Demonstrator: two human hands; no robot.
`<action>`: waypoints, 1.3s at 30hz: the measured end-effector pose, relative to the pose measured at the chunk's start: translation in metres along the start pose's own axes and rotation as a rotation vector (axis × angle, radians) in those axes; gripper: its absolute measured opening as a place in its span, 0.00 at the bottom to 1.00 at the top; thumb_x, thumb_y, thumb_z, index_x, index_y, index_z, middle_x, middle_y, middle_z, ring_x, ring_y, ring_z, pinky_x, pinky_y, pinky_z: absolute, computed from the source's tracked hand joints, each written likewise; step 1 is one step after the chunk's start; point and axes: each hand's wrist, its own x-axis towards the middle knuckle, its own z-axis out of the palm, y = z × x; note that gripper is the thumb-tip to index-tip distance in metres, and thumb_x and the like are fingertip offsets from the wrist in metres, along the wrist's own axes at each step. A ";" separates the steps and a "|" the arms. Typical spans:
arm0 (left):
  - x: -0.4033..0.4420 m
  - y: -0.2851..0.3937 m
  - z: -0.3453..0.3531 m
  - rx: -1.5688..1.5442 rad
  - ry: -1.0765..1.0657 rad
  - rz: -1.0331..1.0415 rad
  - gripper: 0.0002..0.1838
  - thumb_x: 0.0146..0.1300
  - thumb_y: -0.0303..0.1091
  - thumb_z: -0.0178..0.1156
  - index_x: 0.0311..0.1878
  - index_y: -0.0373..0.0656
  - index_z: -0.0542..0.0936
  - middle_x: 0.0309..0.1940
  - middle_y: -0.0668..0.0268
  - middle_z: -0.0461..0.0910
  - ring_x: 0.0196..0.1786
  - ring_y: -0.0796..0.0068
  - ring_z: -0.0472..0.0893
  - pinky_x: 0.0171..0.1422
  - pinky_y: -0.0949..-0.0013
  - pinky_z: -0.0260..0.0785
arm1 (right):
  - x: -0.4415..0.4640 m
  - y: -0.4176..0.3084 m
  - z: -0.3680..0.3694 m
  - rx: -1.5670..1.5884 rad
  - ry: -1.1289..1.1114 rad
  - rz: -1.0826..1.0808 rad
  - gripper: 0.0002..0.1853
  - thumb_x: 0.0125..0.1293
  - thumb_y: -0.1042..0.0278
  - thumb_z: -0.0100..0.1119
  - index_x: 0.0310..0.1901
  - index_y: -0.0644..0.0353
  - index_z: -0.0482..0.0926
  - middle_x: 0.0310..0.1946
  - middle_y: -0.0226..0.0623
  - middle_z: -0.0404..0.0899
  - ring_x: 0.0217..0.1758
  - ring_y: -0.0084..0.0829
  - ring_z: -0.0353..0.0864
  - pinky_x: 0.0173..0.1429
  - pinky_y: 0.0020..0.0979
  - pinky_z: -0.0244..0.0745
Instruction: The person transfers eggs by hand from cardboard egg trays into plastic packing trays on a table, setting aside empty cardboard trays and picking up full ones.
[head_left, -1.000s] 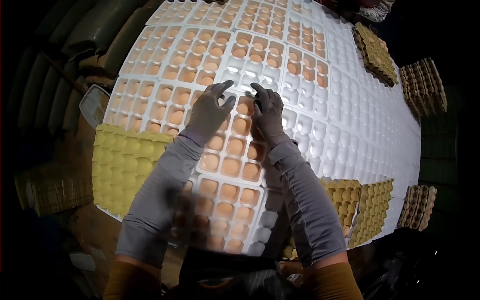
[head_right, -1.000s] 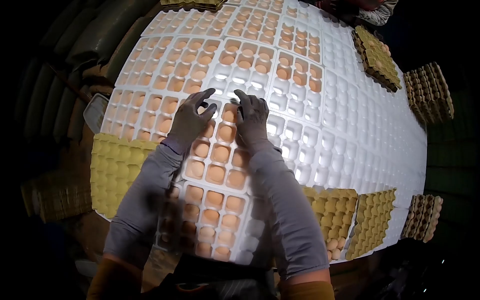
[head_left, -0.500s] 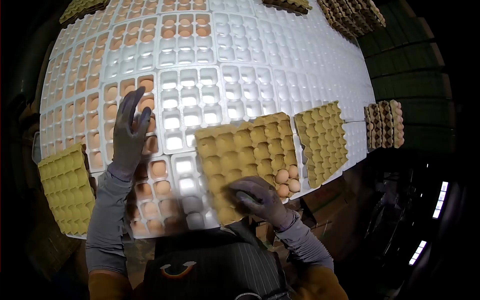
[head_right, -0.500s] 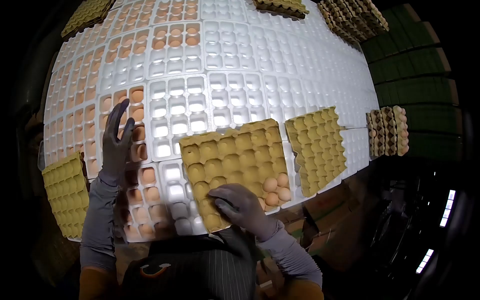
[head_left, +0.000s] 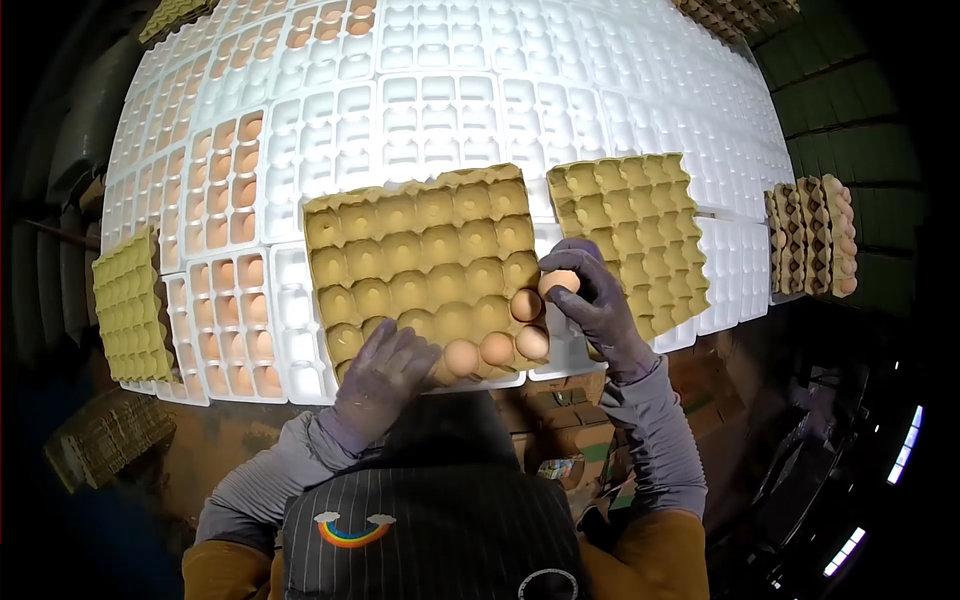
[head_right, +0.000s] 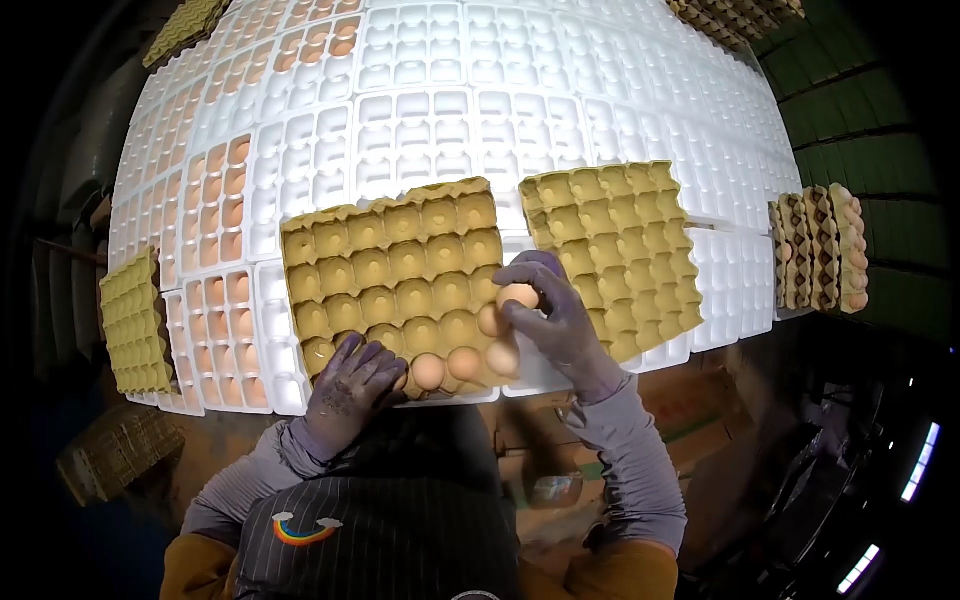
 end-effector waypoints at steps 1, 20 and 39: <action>0.007 0.000 -0.016 -0.170 -0.019 -0.080 0.21 0.61 0.39 0.68 0.56 0.43 0.80 0.52 0.61 0.79 0.61 0.56 0.77 0.73 0.50 0.66 | 0.001 -0.007 -0.007 -0.236 -0.139 0.093 0.19 0.61 0.65 0.69 0.54 0.56 0.81 0.49 0.35 0.76 0.49 0.33 0.80 0.55 0.32 0.79; 0.052 0.033 -0.031 -0.832 0.071 -0.332 0.21 0.66 0.32 0.63 0.62 0.40 0.78 0.56 0.59 0.81 0.62 0.59 0.79 0.65 0.60 0.74 | -0.064 0.039 0.013 -1.201 -0.301 -0.316 0.25 0.53 0.62 0.77 0.54 0.52 0.81 0.70 0.47 0.70 0.62 0.50 0.78 0.57 0.42 0.83; 0.010 -0.028 -0.082 -1.735 -0.088 -0.715 0.51 0.68 0.80 0.34 0.64 0.38 0.76 0.43 0.64 0.83 0.35 0.80 0.79 0.42 0.75 0.75 | -0.018 -0.019 0.052 0.823 -0.183 0.520 0.43 0.73 0.32 0.44 0.71 0.68 0.68 0.46 0.45 0.84 0.32 0.26 0.83 0.38 0.26 0.80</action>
